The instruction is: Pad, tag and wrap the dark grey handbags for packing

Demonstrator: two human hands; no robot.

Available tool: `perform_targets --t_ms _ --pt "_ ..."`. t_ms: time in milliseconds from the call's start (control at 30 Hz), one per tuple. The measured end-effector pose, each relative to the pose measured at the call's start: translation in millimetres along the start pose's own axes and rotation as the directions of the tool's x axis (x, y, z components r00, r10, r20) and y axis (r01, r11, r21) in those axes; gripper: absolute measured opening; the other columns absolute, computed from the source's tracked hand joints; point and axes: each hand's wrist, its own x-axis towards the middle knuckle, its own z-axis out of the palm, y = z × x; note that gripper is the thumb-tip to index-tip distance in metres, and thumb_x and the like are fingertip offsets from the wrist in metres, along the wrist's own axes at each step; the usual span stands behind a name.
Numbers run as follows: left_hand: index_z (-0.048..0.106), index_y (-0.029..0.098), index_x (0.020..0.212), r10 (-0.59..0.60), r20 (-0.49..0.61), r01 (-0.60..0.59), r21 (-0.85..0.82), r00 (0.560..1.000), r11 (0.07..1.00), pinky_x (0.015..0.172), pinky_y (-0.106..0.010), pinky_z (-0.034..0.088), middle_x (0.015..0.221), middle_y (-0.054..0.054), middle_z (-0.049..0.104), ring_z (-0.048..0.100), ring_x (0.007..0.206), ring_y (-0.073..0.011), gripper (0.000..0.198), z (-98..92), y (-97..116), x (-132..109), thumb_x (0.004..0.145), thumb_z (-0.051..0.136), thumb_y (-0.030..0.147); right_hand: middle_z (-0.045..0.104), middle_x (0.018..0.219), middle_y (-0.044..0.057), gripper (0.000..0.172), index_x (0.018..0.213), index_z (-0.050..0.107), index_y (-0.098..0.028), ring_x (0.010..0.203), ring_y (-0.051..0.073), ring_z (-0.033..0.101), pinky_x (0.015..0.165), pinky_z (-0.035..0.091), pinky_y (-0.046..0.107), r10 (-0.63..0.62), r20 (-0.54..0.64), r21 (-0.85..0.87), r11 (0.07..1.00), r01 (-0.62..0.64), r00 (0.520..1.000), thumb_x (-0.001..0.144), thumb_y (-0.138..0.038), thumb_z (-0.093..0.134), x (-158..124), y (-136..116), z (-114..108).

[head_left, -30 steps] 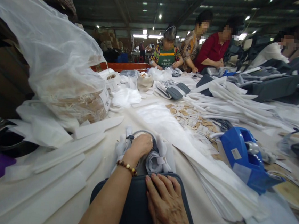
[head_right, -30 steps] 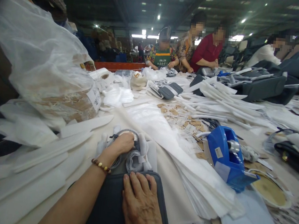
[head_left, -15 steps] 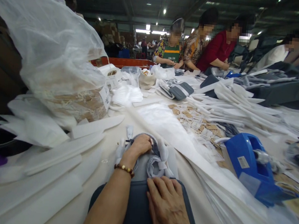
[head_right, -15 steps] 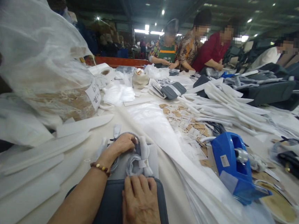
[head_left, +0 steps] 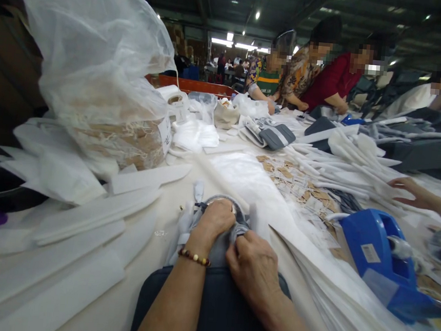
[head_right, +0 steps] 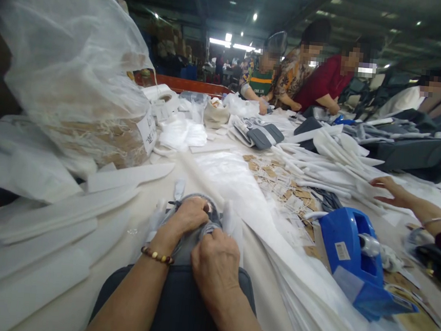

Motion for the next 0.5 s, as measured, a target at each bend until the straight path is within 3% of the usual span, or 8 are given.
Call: perform_targets --t_ms 167,333,400,500 --pt "0.063 0.011 0.096 0.031 -0.023 -0.029 0.057 0.999 0.998 0.083 -0.036 0.049 0.1 -0.008 0.067 0.062 0.094 -0.0184 0.018 -3.3 -1 -2 0.089 0.049 0.021 0.056 0.058 -0.002 0.025 0.052 0.058 -0.018 0.053 0.011 0.052 0.051 0.028 0.023 0.101 0.01 0.243 0.965 -0.1 0.995 0.078 -0.016 0.059 18 12 -3" --pt "0.067 0.007 0.091 0.205 0.008 -0.204 0.164 0.979 0.965 0.093 -0.036 0.042 0.103 -0.018 0.067 0.06 0.102 -0.0246 0.032 -6.1 -1 -2 0.084 0.035 0.004 0.059 0.058 -0.003 0.022 0.055 0.061 -0.018 0.055 0.011 0.055 0.051 0.032 0.02 0.187 0.053 0.281 0.94 -0.194 0.981 0.077 -0.016 0.06 20 10 -9" --pt "0.065 0.005 0.095 0.241 0.007 -0.237 0.203 0.971 0.95 0.09 -0.039 0.044 0.102 -0.02 0.066 0.061 0.098 -0.027 0.038 -1.5 -3 1 0.084 0.03 0.003 0.061 0.062 -0.001 0.018 0.058 0.061 -0.019 0.056 0.012 0.055 0.051 0.035 0.022 0.151 0.002 0.221 0.964 -0.147 0.989 0.076 -0.018 0.061 13 6 -6" --pt "0.063 0.004 0.098 0.244 -0.012 -0.233 0.25 0.97 0.94 0.084 -0.04 0.047 0.099 -0.02 0.066 0.063 0.093 -0.028 0.041 9.0 -5 6 0.084 0.025 0.004 0.06 0.065 0.003 0.01 0.065 0.059 -0.019 0.057 0.017 0.054 0.053 0.039 0.028 -0.013 -0.218 0.066 0.997 0.028 0.976 0.075 -0.016 0.057 -7 1 6"
